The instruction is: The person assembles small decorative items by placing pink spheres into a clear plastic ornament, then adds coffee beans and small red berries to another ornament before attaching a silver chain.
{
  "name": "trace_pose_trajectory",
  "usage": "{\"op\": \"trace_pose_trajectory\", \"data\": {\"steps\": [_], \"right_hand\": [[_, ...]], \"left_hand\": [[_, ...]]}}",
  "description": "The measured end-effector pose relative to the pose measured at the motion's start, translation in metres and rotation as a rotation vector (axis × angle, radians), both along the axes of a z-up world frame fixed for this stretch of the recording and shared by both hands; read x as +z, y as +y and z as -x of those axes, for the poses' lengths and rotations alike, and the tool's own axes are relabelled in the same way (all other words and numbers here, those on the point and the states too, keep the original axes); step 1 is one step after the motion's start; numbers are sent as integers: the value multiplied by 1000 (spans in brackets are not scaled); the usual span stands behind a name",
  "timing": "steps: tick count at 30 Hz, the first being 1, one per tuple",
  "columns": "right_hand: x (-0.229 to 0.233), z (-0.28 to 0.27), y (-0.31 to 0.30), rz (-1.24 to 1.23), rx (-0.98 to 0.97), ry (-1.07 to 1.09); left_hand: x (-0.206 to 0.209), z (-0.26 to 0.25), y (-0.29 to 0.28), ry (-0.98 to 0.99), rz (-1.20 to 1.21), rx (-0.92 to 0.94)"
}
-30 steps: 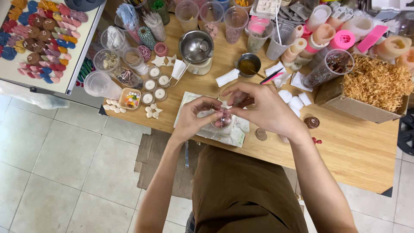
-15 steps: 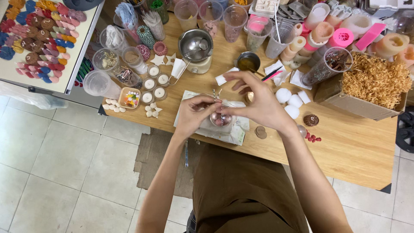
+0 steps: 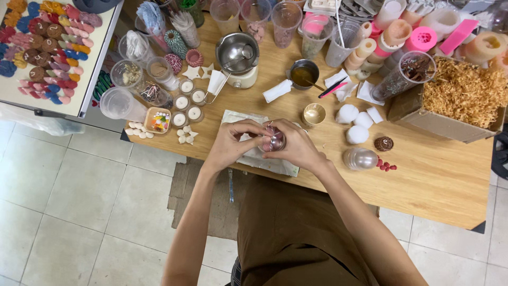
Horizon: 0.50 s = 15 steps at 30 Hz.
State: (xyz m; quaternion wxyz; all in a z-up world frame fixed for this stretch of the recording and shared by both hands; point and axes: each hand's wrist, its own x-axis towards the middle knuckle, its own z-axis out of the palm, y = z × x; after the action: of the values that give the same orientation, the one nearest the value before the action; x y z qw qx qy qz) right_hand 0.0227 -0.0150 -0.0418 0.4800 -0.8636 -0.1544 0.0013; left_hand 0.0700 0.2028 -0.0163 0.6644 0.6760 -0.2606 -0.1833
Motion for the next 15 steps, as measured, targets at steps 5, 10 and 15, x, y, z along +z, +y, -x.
{"op": "trace_pose_trajectory", "data": {"steps": [5,10,15], "right_hand": [[-3,2,3,-10,-45,22],[-4,5,4,-8,-65,-13],[-4,1,5,-16,-40,-40]], "left_hand": [[-2,-7,7,47,-48,-45],[9,-9,11,38,-139,-13],[18,-13,7,17,-130,-8]]}}
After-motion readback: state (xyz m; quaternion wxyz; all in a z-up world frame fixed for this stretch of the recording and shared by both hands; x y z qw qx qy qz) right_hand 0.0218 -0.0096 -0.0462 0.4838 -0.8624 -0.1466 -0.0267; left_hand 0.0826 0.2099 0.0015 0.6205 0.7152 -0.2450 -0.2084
